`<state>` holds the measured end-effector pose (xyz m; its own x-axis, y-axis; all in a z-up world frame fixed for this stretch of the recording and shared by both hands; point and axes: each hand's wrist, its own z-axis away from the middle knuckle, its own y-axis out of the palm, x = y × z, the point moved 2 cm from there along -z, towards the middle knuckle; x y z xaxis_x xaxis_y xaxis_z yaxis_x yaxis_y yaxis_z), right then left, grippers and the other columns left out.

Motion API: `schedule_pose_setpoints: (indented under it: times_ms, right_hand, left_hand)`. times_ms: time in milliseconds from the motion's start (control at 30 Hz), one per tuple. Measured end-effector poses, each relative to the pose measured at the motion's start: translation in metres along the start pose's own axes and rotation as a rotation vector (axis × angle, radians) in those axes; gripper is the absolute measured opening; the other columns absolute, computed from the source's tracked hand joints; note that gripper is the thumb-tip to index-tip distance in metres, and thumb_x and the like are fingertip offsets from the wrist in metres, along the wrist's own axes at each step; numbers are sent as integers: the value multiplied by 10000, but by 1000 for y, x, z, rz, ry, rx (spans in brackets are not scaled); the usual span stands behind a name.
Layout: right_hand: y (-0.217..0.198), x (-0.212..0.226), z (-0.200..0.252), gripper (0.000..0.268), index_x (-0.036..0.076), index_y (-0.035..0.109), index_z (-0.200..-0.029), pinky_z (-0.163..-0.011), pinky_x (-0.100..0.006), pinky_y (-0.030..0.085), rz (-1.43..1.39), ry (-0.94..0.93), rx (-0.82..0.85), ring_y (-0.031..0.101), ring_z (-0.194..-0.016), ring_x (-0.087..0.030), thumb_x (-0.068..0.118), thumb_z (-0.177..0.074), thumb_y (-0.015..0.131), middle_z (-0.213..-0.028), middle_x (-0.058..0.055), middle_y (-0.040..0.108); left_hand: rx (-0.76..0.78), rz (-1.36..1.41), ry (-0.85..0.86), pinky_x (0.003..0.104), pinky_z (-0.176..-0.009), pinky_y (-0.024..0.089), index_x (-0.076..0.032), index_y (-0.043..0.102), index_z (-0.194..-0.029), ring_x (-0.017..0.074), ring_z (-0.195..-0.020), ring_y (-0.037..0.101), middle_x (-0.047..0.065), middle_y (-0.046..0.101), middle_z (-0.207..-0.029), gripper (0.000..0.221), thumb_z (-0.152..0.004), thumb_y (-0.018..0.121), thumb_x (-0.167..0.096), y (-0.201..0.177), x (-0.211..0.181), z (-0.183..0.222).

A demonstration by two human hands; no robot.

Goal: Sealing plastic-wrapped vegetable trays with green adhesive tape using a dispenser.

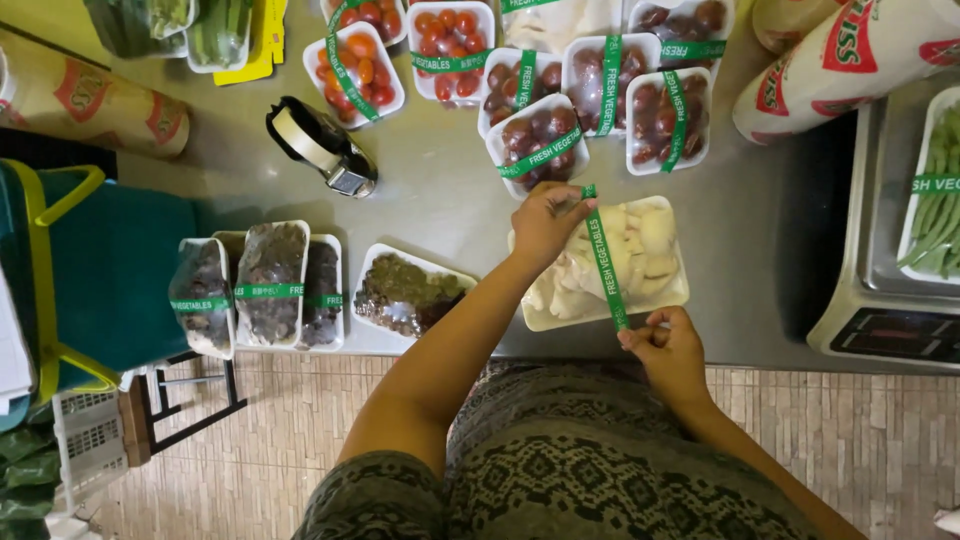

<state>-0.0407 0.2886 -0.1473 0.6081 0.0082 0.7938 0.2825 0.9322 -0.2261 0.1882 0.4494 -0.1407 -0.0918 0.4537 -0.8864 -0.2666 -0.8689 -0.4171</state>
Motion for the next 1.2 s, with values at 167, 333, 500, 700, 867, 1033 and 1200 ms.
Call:
schedule_pose_setpoints:
  times_ms: [167, 333, 500, 700, 867, 1033, 1200]
  right_hand:
    - [5, -22, -13, 487, 90, 519, -1070, -575, -304, 447, 81, 65, -43, 634, -600, -191, 238, -807, 902, -763, -74, 728]
    - [16, -38, -31, 536, -38, 540, -1118, -452, -315, 427, -4, 117, -81, 586, -452, -219, 182, -779, 893, -689, -128, 684]
    - [27, -16, -23, 475, -137, 624, -1117, -373, -337, 413, -78, 170, -80, 583, -425, -230, 92, -764, 844, -696, -149, 686]
    - [27, -9, -21, 324, -34, 715, -1008, -338, -324, 415, -80, 103, -76, 510, -327, -216, 181, -805, 847, -463, -142, 541]
    - [17, -36, -27, 336, -25, 702, -1163, -486, -447, 548, -112, 79, -97, 609, -466, -265, 129, -890, 822, -608, -191, 594]
    - [-10, -41, -25, 221, 5, 673, -1141, -555, -366, 541, -162, -78, -84, 599, -562, -200, 109, -968, 764, -670, -148, 592]
    - [-64, -6, -11, 54, 39, 658, -1004, -705, -341, 464, 53, -140, -48, 549, -704, -192, 21, -959, 681, -769, -82, 602]
  left_hand:
    - [68, -46, -85, 423, -1002, 544, -216, 779, -1040, 284, -1101, 719, 32, 723, -1123, 350, -844, 778, -506, 7, 12, -1]
    - [121, -147, -139, 372, -996, 525, -269, 767, -1088, 217, -1093, 734, -31, 753, -1090, 345, -883, 709, -540, 12, 15, -1]
    - [170, -245, -187, 384, -994, 497, -293, 746, -1126, 228, -1128, 729, -33, 791, -1070, 366, -894, 642, -558, 11, 14, -5]
    - [205, -316, -231, 433, -966, 537, -271, 749, -1170, 277, -1147, 724, -11, 795, -1084, 401, -869, 662, -521, 12, 10, -12]
    - [254, -320, -184, 500, -998, 557, -256, 757, -1173, 315, -1182, 717, 26, 798, -1130, 395, -866, 656, -483, 20, 15, -20]
    - [237, -124, -223, 459, -904, 593, -246, 775, -1105, 287, -1081, 752, -6, 804, -1007, 424, -790, 713, -522, 5, 9, -6]
    - [256, 534, -461, 257, -775, 493, -50, 804, -942, 136, -830, 651, 38, 752, -874, 340, -683, 885, -255, -19, -33, 25]
